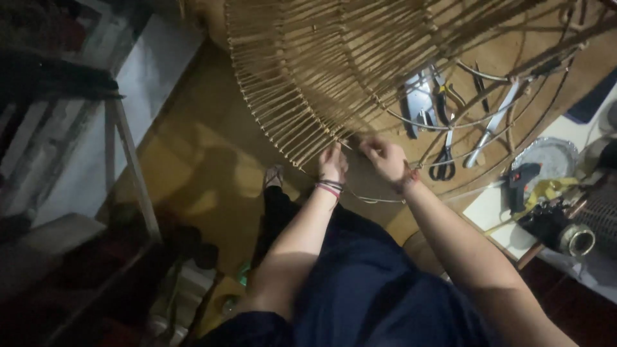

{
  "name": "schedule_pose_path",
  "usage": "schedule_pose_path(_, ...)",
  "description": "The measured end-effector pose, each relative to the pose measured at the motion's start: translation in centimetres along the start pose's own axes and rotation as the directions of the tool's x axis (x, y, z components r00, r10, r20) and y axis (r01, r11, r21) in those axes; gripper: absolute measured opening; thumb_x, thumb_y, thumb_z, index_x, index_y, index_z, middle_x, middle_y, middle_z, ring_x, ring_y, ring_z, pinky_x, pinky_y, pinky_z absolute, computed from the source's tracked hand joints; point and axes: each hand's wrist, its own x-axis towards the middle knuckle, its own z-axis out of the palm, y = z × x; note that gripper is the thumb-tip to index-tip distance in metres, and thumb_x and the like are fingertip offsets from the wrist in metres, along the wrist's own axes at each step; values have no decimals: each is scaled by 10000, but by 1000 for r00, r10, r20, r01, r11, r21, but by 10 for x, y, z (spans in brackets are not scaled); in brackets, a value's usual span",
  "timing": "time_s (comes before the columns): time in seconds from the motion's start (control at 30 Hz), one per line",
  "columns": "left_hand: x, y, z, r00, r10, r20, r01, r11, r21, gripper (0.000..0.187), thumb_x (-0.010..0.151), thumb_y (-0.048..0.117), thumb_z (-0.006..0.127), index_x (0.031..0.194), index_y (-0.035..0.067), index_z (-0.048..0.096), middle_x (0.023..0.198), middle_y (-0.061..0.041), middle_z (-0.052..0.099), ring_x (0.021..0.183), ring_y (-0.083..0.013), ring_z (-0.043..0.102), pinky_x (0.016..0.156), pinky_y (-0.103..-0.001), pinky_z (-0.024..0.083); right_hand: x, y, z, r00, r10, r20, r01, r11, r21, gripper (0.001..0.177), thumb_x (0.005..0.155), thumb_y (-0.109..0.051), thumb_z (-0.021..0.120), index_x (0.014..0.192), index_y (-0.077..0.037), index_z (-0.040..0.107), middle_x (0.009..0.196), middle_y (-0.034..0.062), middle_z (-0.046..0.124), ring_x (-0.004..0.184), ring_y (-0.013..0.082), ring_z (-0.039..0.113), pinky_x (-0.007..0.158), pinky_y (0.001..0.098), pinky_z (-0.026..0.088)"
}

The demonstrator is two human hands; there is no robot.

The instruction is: Weaving thin strands of material around a metal frame to create a furniture component

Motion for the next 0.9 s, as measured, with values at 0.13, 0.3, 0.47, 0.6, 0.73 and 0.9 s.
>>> schedule_pose_path(0.13, 51, -52, 15, 998, -20, 63, 20, 1000, -9, 316, 981, 308, 609, 695, 198, 529, 487, 19, 438, 374, -102, 416, 390, -218, 276, 84, 62, 54, 925, -371, 81, 380, 911, -161, 318, 998, -325, 624, 1275, -183, 689, 1140, 125, 715, 1027, 328, 692, 892, 432, 568)
schedule_pose_path(0.3, 60, -87, 58, 985, 129, 114, -159, 937, 312, 193, 956, 365, 655, 811, 239, 633, 670, 17, 566, 628, -152, 536, 606, -265, 387, 98, 70, 75, 969, -210, -131, 186, 967, -173, 360, 921, -361, 689, 1247, -209, 701, 1094, 93, 720, 991, 296, 702, 878, 395, 581)
schedule_pose_path(0.47, 27, -36, 39, 907, 313, 281, -415, 563, 715, 177, 918, 450, 725, 984, 300, 791, 945, 13, 758, 1009, -228, 715, 930, -338, 554, 9, -28, 19, 782, 502, -370, -30, 623, 781, 236, 926, -306, 777, 963, -73, 768, 845, 95, 752, 775, 166, 717, 653, 327, 627)
schedule_pose_path(0.6, -53, 64, -29, 872, 374, 316, -488, 612, 622, 292, 963, 507, 695, 1166, 297, 699, 1035, 46, 631, 989, -154, 652, 881, -284, 528, -98, -94, -7, 806, 290, -516, 283, 578, 765, 217, 1079, -212, 638, 958, -44, 704, 789, 64, 691, 718, 109, 654, 655, 241, 559)
schedule_pose_path(0.73, -36, 122, -15, 639, -545, 543, 591, 800, 107, 426, 993, 404, 681, 1226, 48, 652, 1032, -148, 721, 697, -181, 573, 571, -296, 468, -174, -135, 39, 869, 68, -490, 282, 747, 603, 114, 940, -143, 756, 891, -42, 773, 644, 81, 735, 645, 132, 701, 699, 304, 584)
schedule_pose_path(0.9, -14, 130, -28, 626, -449, 638, 107, 859, 500, 316, 1077, 302, 570, 1263, 69, 674, 666, 96, 415, 410, 51, 289, 307, -125, 239, -222, -143, 29, 799, 60, -598, 426, 646, 634, 122, 965, -53, 666, 866, -15, 727, 673, 117, 738, 661, 152, 684, 673, 338, 581)
